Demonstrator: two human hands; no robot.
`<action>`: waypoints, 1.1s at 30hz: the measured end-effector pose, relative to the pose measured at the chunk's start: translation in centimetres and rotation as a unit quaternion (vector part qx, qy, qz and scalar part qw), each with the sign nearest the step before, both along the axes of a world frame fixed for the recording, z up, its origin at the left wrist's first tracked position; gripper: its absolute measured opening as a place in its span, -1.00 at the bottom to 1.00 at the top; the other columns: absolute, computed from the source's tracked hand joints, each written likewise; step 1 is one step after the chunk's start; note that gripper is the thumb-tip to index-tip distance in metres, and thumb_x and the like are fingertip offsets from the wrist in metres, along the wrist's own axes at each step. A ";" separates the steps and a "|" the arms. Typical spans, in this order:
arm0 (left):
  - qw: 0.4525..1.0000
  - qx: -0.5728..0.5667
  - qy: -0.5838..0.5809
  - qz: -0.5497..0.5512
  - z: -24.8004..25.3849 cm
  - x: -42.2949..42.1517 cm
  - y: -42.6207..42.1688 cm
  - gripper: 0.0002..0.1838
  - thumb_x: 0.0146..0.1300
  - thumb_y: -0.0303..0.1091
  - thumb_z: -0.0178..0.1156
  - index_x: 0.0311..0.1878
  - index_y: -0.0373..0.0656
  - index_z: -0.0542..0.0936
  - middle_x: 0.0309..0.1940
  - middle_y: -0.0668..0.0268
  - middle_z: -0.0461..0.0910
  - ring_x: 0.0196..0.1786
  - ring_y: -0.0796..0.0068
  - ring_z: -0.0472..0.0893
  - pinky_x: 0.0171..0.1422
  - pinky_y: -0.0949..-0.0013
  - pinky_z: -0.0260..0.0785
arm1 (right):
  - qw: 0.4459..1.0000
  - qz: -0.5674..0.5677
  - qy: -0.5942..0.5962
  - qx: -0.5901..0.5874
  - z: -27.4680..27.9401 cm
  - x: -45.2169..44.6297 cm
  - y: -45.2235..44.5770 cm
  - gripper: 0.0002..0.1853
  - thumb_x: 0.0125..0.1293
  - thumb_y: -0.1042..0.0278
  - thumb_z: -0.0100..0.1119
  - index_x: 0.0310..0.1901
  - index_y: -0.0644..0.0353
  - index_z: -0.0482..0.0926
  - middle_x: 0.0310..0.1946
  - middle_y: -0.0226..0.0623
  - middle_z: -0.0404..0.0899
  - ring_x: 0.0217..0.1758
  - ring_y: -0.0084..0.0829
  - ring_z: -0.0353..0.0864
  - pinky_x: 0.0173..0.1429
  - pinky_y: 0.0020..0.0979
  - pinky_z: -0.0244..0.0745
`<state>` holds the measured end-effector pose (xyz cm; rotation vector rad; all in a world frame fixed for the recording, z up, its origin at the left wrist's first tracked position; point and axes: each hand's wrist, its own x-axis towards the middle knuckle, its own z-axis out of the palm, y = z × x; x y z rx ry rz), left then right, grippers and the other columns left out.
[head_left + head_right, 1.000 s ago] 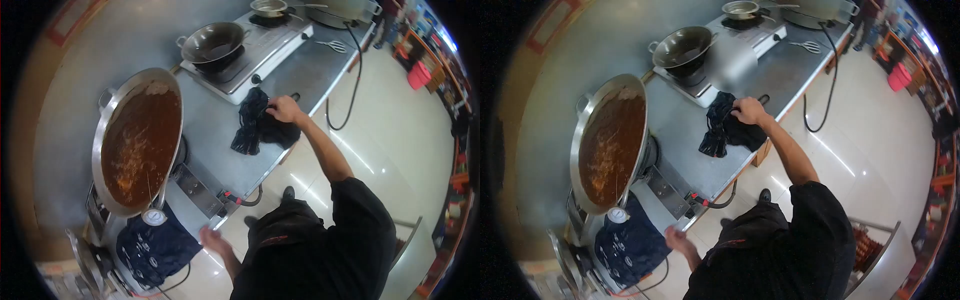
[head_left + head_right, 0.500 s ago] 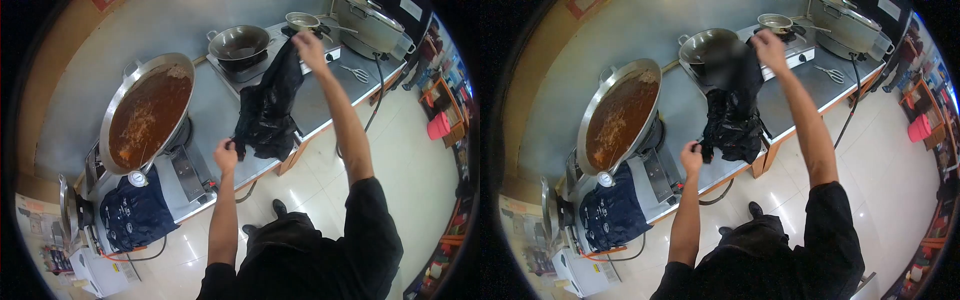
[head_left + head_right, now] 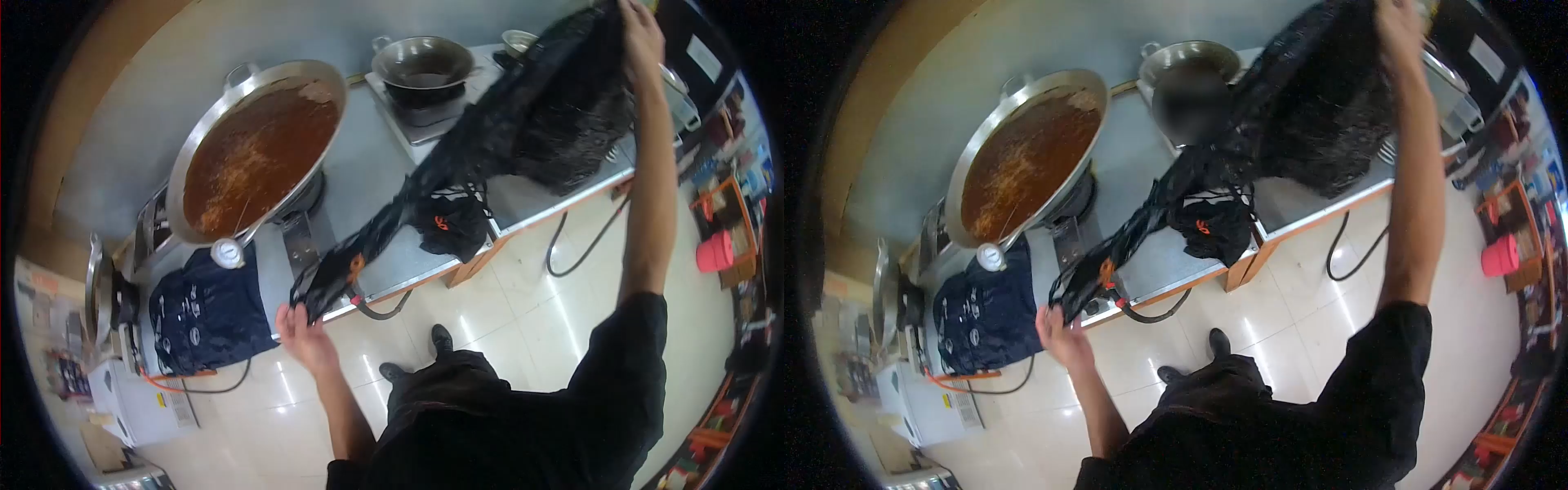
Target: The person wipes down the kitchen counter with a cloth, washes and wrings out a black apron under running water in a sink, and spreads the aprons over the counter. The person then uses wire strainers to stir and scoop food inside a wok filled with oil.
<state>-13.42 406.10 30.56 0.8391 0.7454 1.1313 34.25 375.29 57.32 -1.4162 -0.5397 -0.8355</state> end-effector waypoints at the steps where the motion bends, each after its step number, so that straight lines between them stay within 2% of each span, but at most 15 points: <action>1: 1.000 -0.001 -0.021 0.016 -0.7 -3.3 0.6 -0.63 0.21 -0.57 0.14 0.09 -0.20 0.36 -0.12 0.18 0.50 -0.07 0.35 0.55 -0.04 0.27 0.49 | 0.999 0.029 0.022 -0.004 0.8 -1.3 -0.8 -0.65 0.31 0.24 0.16 0.02 0.31 0.52 -0.12 -0.37 0.57 -0.06 -0.57 0.47 0.07 -0.58 0.29; 4: 0.990 -0.018 -0.036 0.133 1.5 -12.7 1.1 -0.54 0.18 -0.57 0.17 0.16 -0.26 0.32 -0.06 0.11 0.52 -0.06 0.29 0.57 0.01 0.23 0.50 | 0.980 -0.077 -0.020 -0.182 1.7 -9.6 -0.3 -0.64 0.37 0.27 0.02 0.12 0.25 0.49 0.13 -0.25 0.47 0.18 -0.44 0.41 0.27 -0.52 0.20; 6: 0.972 -0.013 -0.039 0.230 2.3 -21.2 2.8 -0.49 0.16 -0.56 0.18 0.20 -0.27 0.29 -0.07 0.12 0.53 -0.03 0.30 0.57 0.06 0.27 0.47 | 0.965 0.014 -0.056 -0.257 -0.6 -12.0 -1.5 -0.60 0.43 0.27 -0.11 0.21 0.27 0.38 0.20 -0.25 0.38 0.21 -0.44 0.39 0.31 -0.46 0.19; 7: 0.961 0.008 -0.037 0.275 2.3 -26.3 4.0 -0.46 0.16 -0.56 0.18 0.21 -0.28 0.28 -0.08 0.13 0.54 -0.03 0.32 0.56 0.08 0.29 0.45 | 0.961 0.215 0.132 -0.117 -1.9 -14.6 -0.5 -0.57 0.44 0.26 -0.15 0.27 0.27 0.32 0.19 -0.23 0.37 0.19 -0.44 0.41 0.29 -0.45 0.23; 9: 0.944 0.049 -0.052 0.323 3.7 -36.6 6.1 -0.48 0.15 -0.55 0.18 0.20 -0.26 0.30 -0.08 0.15 0.54 -0.02 0.35 0.56 0.09 0.28 0.43 | 0.949 0.188 0.086 -0.240 -4.8 -17.9 1.0 -0.69 0.40 0.13 0.00 -0.09 0.25 0.45 -0.19 -0.26 0.51 -0.14 -0.48 0.48 0.01 -0.48 0.37; 10: 0.942 0.060 -0.031 0.330 5.1 -41.6 7.0 -0.53 0.16 -0.54 0.17 0.17 -0.26 0.34 -0.09 0.19 0.55 -0.04 0.36 0.56 0.07 0.27 0.43 | 0.871 0.415 0.015 -0.262 -6.1 -21.2 3.8 -0.63 0.28 -0.01 0.15 -0.29 0.18 0.40 -0.36 -0.29 0.49 -0.24 -0.47 0.48 -0.12 -0.49 0.38; 11: 0.938 0.073 -0.029 0.337 5.9 -46.2 8.0 -0.58 0.18 -0.53 0.16 0.13 -0.29 0.37 -0.11 0.20 0.55 -0.05 0.36 0.56 0.07 0.27 0.42 | 0.841 0.461 0.034 -0.283 -7.8 -26.2 6.9 -0.56 0.16 -0.07 0.27 -0.37 0.16 0.39 -0.39 -0.22 0.51 -0.28 -0.41 0.51 -0.17 -0.44 0.41; 13: 0.932 0.112 0.044 0.342 10.2 -54.1 10.0 -0.65 0.21 -0.50 0.13 0.07 -0.30 0.40 -0.15 0.21 0.55 -0.07 0.38 0.56 0.07 0.29 0.42 | 0.751 0.569 -0.013 -0.334 -11.0 -32.5 14.0 -0.66 0.07 0.14 0.36 -0.39 0.22 0.45 -0.49 -0.18 0.55 -0.42 -0.31 0.58 -0.28 -0.37 0.46; 14: 0.912 0.108 0.079 0.387 13.5 -55.0 10.6 -0.66 0.21 -0.49 0.12 0.06 -0.31 0.41 -0.16 0.21 0.56 -0.07 0.40 0.56 0.06 0.30 0.43 | 0.647 0.675 0.019 -0.353 -12.5 -36.2 18.0 -0.70 0.02 0.24 0.37 -0.39 0.29 0.51 -0.49 -0.18 0.57 -0.40 -0.33 0.60 -0.27 -0.37 0.47; 19: 0.886 0.162 0.277 0.335 22.2 -65.3 17.7 -0.62 0.13 -0.39 0.24 0.05 -0.11 0.51 -0.23 0.37 0.62 -0.17 0.57 0.55 -0.03 0.44 0.34 | 0.360 0.674 0.196 -0.615 -27.0 -53.6 31.9 -0.85 0.13 0.45 0.28 -0.30 0.30 0.56 -0.50 -0.42 0.54 -0.41 -0.57 0.53 -0.32 -0.47 0.44; 22: 0.885 0.221 0.269 0.309 25.8 -67.1 20.8 -0.67 0.11 -0.46 0.23 -0.01 -0.13 0.55 -0.28 0.35 0.62 -0.24 0.56 0.56 -0.10 0.40 0.38 | 0.244 0.633 -0.117 -0.726 -33.0 -66.9 36.9 -0.71 0.10 0.21 0.28 -0.27 0.28 0.62 -0.37 -0.13 0.64 -0.29 -0.28 0.60 -0.14 -0.33 0.47; 25: 0.868 0.255 0.350 0.243 28.1 -71.2 26.6 -0.65 0.15 -0.42 0.24 0.03 -0.11 0.51 -0.24 0.42 0.58 -0.18 0.58 0.55 -0.03 0.40 0.34 | 0.168 0.706 -0.165 -0.668 -32.9 -78.3 41.5 -0.61 0.13 0.15 0.24 -0.08 0.23 0.60 -0.21 -0.07 0.64 -0.16 -0.16 0.61 -0.05 -0.33 0.46; 27: 0.851 0.255 0.383 0.251 29.6 -72.9 29.0 -0.67 0.15 -0.41 0.23 0.02 -0.10 0.52 -0.25 0.43 0.57 -0.18 0.59 0.54 -0.02 0.40 0.34 | 0.176 0.736 -0.142 -0.638 -31.2 -84.6 46.7 -0.59 0.13 0.13 0.25 -0.06 0.24 0.58 -0.25 -0.08 0.64 -0.18 -0.18 0.61 -0.05 -0.31 0.46; 31: 0.827 0.259 0.424 0.262 30.1 -78.7 36.2 -0.70 0.13 -0.39 0.24 -0.03 -0.09 0.55 -0.27 0.47 0.57 -0.20 0.64 0.53 -0.08 0.45 0.30 | 0.431 0.774 -0.137 -0.443 -23.8 -96.7 61.0 -0.60 0.09 0.21 0.31 -0.11 0.33 0.57 -0.34 -0.10 0.62 -0.25 -0.28 0.62 -0.11 -0.33 0.47; 33: 0.779 0.268 0.486 0.292 30.4 -81.8 38.9 -0.66 0.04 -0.46 0.27 -0.05 -0.12 0.59 -0.32 0.43 0.60 -0.27 0.59 0.52 -0.18 0.45 0.32 | 0.501 0.787 -0.132 -0.335 -20.2 -103.1 69.2 -0.56 0.09 0.20 0.33 -0.09 0.36 0.54 -0.32 -0.09 0.62 -0.23 -0.31 0.62 -0.10 -0.37 0.47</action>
